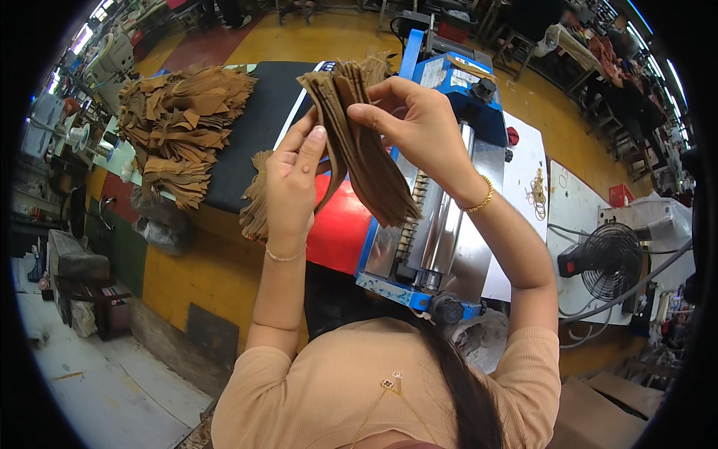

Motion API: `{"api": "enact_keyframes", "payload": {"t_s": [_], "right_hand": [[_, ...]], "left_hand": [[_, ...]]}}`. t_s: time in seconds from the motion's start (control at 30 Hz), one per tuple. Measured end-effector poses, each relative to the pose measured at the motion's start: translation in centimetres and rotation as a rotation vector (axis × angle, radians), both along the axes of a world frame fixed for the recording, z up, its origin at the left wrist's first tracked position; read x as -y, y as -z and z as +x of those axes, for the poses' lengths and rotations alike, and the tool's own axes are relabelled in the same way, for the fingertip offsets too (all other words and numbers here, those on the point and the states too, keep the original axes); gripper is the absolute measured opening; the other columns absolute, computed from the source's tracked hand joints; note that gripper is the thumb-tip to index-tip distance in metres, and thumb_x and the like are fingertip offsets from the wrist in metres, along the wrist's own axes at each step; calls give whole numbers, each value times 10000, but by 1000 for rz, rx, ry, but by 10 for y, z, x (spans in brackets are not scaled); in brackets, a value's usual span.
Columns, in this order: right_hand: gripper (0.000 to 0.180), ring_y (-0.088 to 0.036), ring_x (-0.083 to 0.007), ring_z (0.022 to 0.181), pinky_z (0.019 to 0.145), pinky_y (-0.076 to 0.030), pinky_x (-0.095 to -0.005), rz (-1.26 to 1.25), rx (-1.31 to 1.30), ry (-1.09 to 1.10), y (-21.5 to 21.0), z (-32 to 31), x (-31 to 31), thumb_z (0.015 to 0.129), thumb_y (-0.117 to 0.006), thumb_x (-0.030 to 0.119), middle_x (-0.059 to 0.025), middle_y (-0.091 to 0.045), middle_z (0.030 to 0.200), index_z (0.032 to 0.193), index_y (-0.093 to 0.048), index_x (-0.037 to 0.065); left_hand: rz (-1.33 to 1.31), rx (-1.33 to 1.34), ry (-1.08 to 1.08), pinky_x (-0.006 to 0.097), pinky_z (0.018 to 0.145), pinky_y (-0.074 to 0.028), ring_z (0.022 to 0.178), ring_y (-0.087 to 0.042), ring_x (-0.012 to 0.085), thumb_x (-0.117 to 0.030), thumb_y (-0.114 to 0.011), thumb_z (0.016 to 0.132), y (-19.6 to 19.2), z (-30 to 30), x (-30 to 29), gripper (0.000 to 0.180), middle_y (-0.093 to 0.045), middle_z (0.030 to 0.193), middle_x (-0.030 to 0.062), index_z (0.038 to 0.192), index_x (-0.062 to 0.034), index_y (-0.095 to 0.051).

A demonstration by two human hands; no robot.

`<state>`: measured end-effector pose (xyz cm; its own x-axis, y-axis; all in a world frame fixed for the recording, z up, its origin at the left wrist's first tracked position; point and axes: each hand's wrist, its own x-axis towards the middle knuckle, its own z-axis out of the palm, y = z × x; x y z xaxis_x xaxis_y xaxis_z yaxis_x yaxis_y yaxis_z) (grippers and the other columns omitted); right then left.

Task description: The person feeds small rectangular cardboard pieces into a blue and silver hole-punching machine, one at a time, using both hands. After each punch, the person removes the piece and stacks it on the table. The person also gathers a stack of finished pieces and ties them with a rubber band.

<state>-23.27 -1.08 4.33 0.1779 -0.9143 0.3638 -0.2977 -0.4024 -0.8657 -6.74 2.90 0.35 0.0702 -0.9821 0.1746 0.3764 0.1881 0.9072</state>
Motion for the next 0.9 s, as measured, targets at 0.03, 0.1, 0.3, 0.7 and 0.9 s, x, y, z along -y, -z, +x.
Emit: {"api": "enact_keyframes", "payload": {"t_s": [0.03, 0.1, 0.3, 0.7, 0.9], "right_hand": [[283, -669, -141, 592, 555, -510, -249, -11, -3, -2, -1, 1, -2, 824, -756, 221, -127, -694, 703, 936, -696, -32], [278, -688, -163, 623, 567, -520, -255, -58, -63, 27, -4, 1, -5, 811, -768, 219, -136, -699, 713, 923, -696, -25], [303, -698, -256, 659, 607, -543, -316, -165, -114, 73, -3, 5, -5, 781, -775, 260, -159, -688, 716, 901, -698, -7], [264, -689, -135, 663, 596, -532, -249, -21, 71, -19, 2, 1, -2, 817, -761, 187, -116, -711, 748, 977, -705, -15], [277, -694, -141, 669, 603, -539, -251, -41, 20, -23, 0, -1, -3, 813, -766, 191, -119, -709, 744, 984, -702, -16]], "left_hand": [[-14, -5, 13, 264, 863, -524, 959, -651, 131, -140, -556, 981, 0, -2, 0, 381, -655, 1121, 88, 1313, 44, -515], [-46, -15, 42, 276, 945, -487, 1053, -621, 152, -94, -592, 958, 0, -6, 0, 462, -626, 1207, 124, 1360, 80, -448], [-65, -31, 15, 291, 973, -474, 1095, -604, 164, -43, -645, 913, 0, -10, 3, 477, -626, 1201, 135, 1334, 86, -463], [-128, 163, -68, 284, 898, -538, 1065, -635, 192, -7, -684, 870, -3, -10, -1, 566, -606, 1245, 140, 1377, 64, -442], [-171, 287, -91, 267, 887, -539, 1068, -629, 171, -25, -635, 911, -3, -11, -5, 522, -593, 1271, 130, 1385, 64, -436]]}}
